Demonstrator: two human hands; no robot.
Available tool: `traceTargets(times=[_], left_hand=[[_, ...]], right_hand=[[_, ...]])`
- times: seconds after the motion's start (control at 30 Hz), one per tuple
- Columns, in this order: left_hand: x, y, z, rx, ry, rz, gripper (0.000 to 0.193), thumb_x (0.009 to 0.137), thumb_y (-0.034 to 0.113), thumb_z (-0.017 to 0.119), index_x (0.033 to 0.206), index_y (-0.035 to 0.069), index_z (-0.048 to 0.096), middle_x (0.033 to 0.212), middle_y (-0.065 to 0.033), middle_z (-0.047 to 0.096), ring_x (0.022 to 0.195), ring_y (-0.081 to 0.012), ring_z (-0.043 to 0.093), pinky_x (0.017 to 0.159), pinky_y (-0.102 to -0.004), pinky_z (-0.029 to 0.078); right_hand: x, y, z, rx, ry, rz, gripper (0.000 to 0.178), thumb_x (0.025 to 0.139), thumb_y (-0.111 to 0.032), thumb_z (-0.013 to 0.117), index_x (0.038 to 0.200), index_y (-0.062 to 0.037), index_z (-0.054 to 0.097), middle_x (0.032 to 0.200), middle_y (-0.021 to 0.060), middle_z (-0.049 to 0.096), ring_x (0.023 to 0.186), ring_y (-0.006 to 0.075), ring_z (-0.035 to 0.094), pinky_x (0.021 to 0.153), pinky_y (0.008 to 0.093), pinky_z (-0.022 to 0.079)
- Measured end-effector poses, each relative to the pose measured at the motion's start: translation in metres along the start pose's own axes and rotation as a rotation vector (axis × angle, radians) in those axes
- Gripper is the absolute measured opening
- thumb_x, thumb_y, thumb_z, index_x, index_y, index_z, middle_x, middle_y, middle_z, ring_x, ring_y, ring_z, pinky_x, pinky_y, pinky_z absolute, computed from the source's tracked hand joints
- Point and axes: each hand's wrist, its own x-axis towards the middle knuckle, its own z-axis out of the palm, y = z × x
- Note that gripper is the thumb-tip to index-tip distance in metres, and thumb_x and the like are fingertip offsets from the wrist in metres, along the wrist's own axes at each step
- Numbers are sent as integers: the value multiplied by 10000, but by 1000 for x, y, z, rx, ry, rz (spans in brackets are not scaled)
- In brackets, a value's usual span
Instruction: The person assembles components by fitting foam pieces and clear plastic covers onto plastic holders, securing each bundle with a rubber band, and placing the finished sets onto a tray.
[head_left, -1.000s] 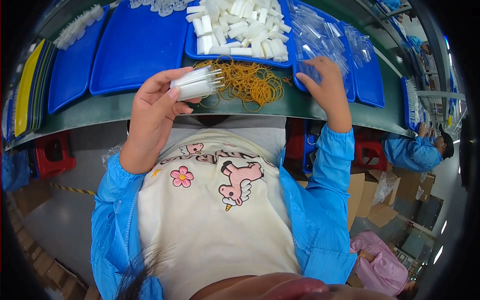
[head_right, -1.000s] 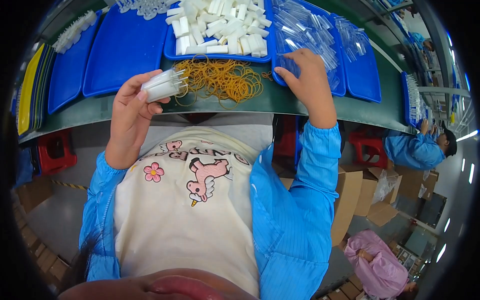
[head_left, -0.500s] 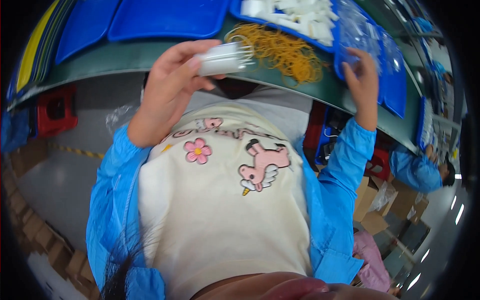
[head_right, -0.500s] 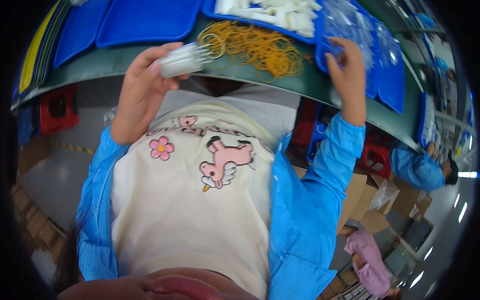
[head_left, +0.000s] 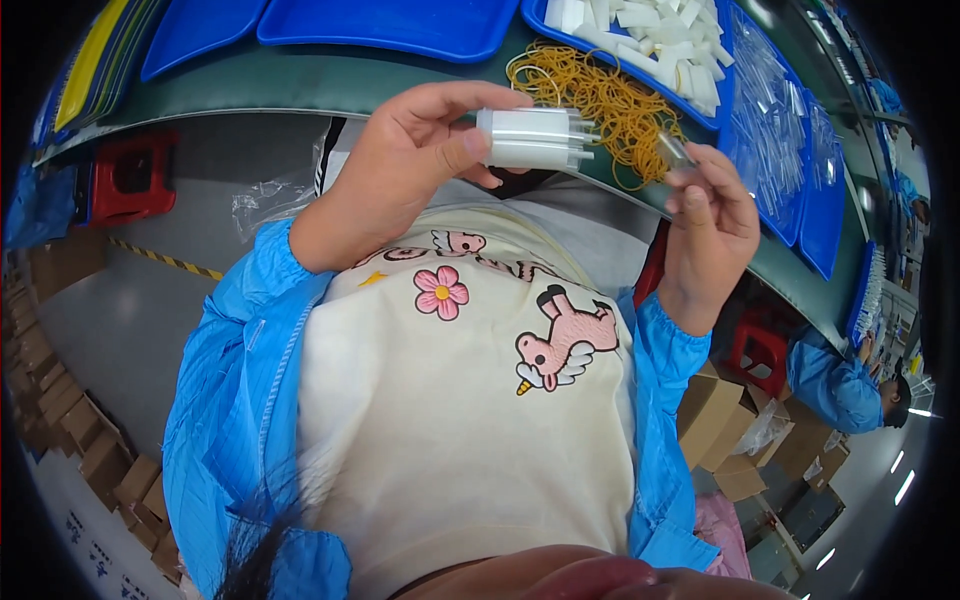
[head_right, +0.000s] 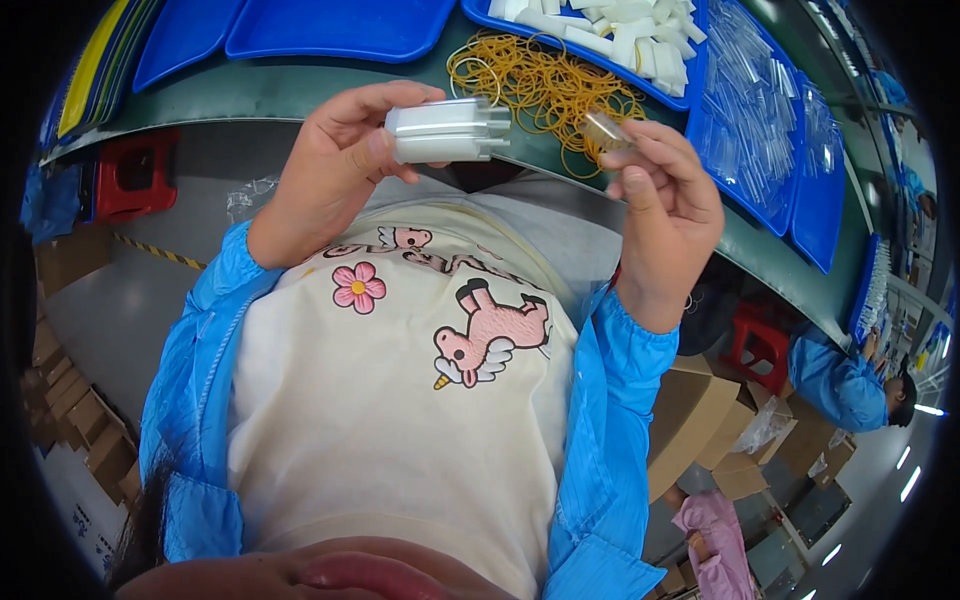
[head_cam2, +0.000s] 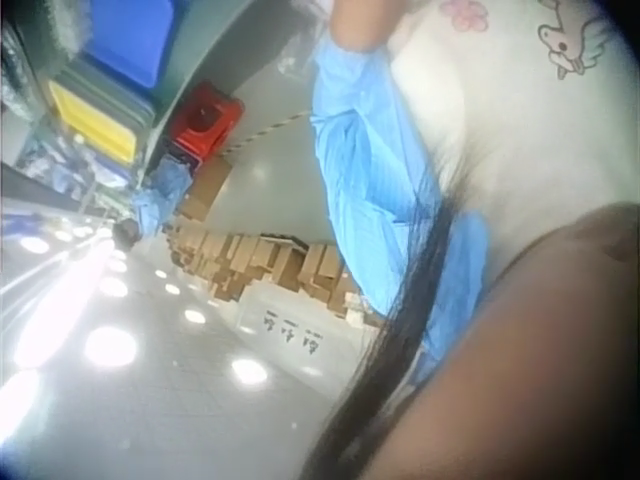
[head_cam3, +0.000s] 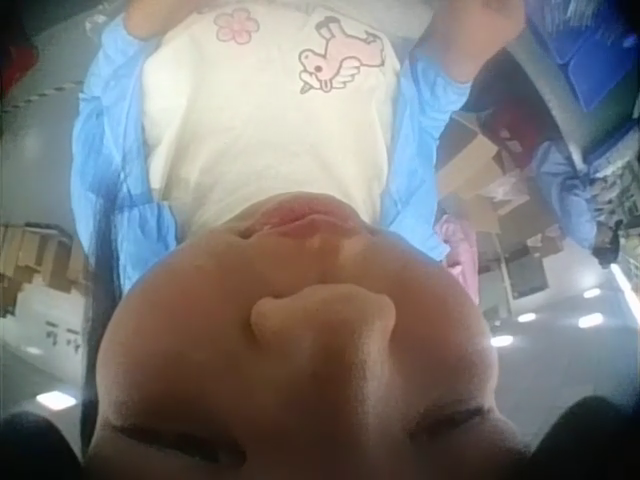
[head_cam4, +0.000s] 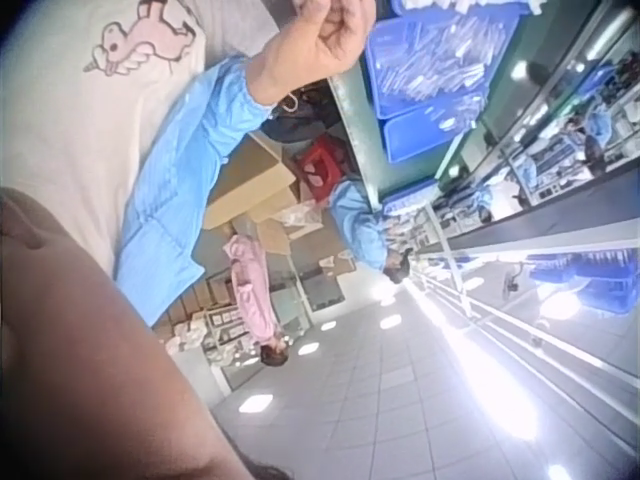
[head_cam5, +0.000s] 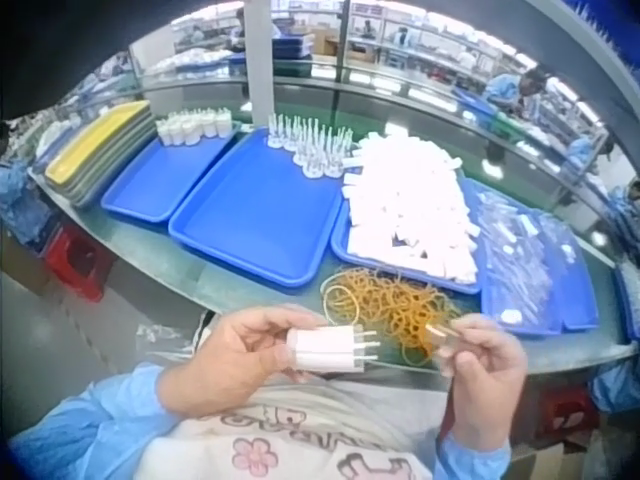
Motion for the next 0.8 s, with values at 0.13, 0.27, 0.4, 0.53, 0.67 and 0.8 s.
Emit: traceTargets(times=[0.13,0.27,0.4,0.53,0.67,0.8], left_hand=[[4,-5,-10,-344,-33,-107,363,1010,172,427,1358,70,445,1268,-168,571,887,-232,669,718,-280,557],[4,-9,-18,-529,-26,-132,368,1009,153,376,1366,74,419,1281,-169,556,877,-233,649,695,-270,552],[3,-8,-18,-681,2,-115,390,1003,144,363,1385,75,410,1322,-159,516,897,-232,616,686,-271,549],[4,-10,-23,-793,-54,-101,458,1025,258,407,1423,48,323,1320,-156,524,991,-282,654,711,-275,567],[-6,-8,-20,-569,-36,-52,556,995,320,488,1437,48,289,1357,-154,491,1013,-294,647,714,-284,578],[-4,-13,-30,-551,-103,-67,684,939,354,589,1463,72,251,1342,-136,494,920,-268,645,620,-240,523]], right_hand=[[4,-3,8,-165,74,80,189,893,32,594,1078,45,632,1083,168,655,862,185,662,672,249,514],[23,-11,-22,-542,367,-140,185,914,-2,589,1074,75,640,1010,164,686,854,182,663,741,250,512],[52,-10,-67,-946,386,-241,193,884,-39,641,1057,44,659,1021,146,693,935,207,656,838,301,496],[50,2,-71,-1134,356,-382,185,841,-62,688,1011,10,678,1050,131,691,999,239,638,910,342,467],[25,11,-27,-812,145,-308,133,840,-42,676,967,-6,689,1017,121,684,983,243,629,917,357,463],[12,-3,33,-993,-351,-505,236,717,-77,758,944,-63,698,1166,85,627,1115,328,546,954,423,421]])
